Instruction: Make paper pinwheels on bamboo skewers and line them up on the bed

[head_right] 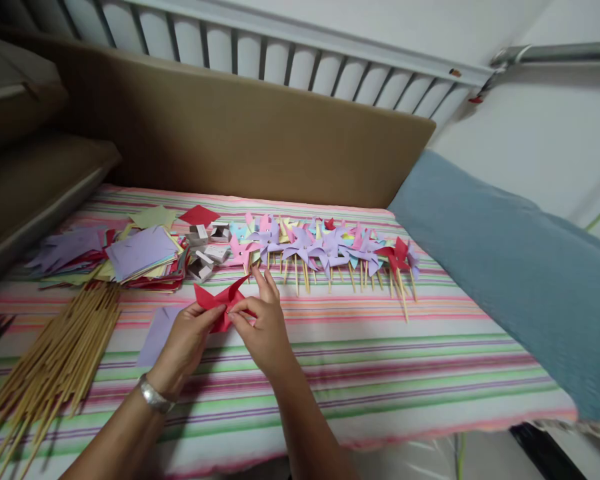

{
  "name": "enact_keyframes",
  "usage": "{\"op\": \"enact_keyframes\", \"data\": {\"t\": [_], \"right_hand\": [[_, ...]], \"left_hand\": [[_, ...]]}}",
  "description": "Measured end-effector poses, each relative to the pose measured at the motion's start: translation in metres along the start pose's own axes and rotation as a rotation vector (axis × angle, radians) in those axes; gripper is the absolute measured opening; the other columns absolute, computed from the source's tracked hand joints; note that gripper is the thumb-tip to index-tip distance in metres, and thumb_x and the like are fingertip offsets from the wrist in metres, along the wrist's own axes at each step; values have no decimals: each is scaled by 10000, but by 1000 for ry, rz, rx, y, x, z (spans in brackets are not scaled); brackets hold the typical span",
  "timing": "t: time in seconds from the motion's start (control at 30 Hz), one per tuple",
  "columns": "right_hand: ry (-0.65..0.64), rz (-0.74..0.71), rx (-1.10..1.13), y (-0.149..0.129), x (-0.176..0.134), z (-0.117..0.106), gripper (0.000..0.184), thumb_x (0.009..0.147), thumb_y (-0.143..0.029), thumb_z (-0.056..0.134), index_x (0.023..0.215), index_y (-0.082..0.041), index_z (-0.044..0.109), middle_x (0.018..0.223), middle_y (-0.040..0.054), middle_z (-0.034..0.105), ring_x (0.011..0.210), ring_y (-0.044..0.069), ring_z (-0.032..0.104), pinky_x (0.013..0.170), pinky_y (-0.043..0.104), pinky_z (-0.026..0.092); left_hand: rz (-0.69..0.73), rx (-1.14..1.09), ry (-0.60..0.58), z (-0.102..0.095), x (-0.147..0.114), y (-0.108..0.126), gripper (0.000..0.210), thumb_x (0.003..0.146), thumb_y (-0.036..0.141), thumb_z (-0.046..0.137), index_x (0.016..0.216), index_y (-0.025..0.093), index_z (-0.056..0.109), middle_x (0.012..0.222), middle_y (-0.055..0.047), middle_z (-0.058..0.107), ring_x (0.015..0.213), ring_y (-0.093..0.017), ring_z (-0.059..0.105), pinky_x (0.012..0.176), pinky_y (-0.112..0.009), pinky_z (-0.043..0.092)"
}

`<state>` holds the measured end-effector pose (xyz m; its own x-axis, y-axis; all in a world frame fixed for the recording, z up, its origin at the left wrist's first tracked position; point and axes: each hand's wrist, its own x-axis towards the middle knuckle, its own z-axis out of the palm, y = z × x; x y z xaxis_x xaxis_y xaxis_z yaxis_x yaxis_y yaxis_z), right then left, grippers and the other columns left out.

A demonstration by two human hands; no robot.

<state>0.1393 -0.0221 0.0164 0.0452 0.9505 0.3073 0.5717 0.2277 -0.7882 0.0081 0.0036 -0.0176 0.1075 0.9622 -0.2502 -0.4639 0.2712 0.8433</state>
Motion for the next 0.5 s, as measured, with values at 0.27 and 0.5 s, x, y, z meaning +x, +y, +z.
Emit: {"op": "enact_keyframes", "data": {"t": [0.27, 0.5], "right_hand": [[-16, 8, -32, 2, 1, 2, 59, 741, -233, 611, 706, -224, 658, 1457, 16, 295, 1370, 239, 147, 1081, 437, 177], [-64, 40, 22, 3, 2, 2, 63, 740, -241, 611, 718, -221, 666, 1441, 50, 322, 1361, 251, 177, 1074, 456, 179]], "left_hand": [[-1, -25, -62, 2, -3, 5, 161, 619, 213, 727, 762, 140, 715, 722, -38, 717, 632, -117, 594, 665, -235, 447], [-23, -21, -98, -1, -3, 6, 170, 630, 227, 726, 776, 142, 717, 718, -42, 715, 636, -128, 604, 673, -246, 451]]}}
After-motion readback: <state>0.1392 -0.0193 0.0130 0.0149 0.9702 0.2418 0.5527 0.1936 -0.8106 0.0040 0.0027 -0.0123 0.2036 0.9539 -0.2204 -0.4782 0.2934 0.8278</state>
